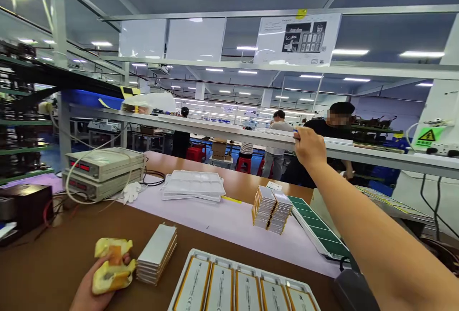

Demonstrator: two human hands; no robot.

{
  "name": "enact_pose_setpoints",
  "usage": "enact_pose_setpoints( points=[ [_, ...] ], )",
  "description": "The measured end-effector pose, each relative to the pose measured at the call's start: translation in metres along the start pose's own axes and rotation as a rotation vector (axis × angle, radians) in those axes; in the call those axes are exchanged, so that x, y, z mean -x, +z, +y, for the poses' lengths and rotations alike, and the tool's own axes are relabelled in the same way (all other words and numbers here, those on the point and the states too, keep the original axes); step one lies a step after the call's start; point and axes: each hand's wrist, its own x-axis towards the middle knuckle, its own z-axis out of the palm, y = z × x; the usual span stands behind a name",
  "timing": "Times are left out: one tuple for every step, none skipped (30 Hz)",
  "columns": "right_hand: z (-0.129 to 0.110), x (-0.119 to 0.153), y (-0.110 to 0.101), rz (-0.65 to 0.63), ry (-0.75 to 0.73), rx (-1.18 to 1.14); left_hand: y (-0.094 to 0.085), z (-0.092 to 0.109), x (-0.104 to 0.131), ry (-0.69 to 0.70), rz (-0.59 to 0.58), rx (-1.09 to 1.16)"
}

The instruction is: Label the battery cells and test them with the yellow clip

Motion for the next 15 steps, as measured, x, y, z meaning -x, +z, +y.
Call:
enact_pose_setpoints(
  points=[
    [-0.01,0.025,-0.002,0.002,0.039,-0.072,0.0,-0.001,0.001,0.01,-0.005,0.01],
    [-0.021,0.056,-0.003,-0.105,0.064,-0.124,0.0,-0.002,0.002,0.015,-0.008,0.021],
    [-0.032,0.09,-0.005,-0.31,0.035,-0.191,0.001,-0.003,0.003,0.02,-0.009,0.033],
    [-0.042,0.128,-0.006,-0.51,-0.045,-0.278,0.001,-0.003,0.004,0.024,-0.012,0.043],
    [-0.052,0.168,-0.009,-0.666,-0.069,-0.334,0.001,-0.002,0.005,0.028,-0.014,0.05],
    [-0.061,0.207,-0.012,-0.782,-0.086,-0.403,0.001,0.0,0.007,0.032,-0.021,0.062],
    [-0.069,0.243,-0.016,-0.877,-0.107,-0.489,0.0,0.002,0.009,0.037,-0.032,0.081],
    [-0.075,0.276,-0.021,-0.938,-0.118,-0.561,0.001,0.006,0.011,0.045,-0.057,0.105],
    [-0.079,0.304,-0.026,-0.986,-0.089,-0.596,0.001,0.01,0.013,0.064,-0.097,0.134],
    [-0.083,0.326,-0.032,-1.012,-0.064,-0.638,0.002,0.014,0.017,0.089,-0.146,0.162],
    [-0.084,0.341,-0.037,-1.021,-0.036,-0.672,0.004,0.018,0.021,0.12,-0.201,0.183],
    [-0.084,0.352,-0.042,-1.017,-0.007,-0.703,0.008,0.021,0.026,0.154,-0.259,0.192],
    [-0.082,0.357,-0.046,-1.006,0.012,-0.733,0.012,0.022,0.032,0.187,-0.315,0.189],
    [-0.079,0.359,-0.049,-0.992,0.027,-0.753,0.018,0.023,0.039,0.212,-0.374,0.178],
    [-0.074,0.359,-0.051,-0.974,0.045,-0.757,0.025,0.021,0.047,0.226,-0.436,0.163]
  ],
)
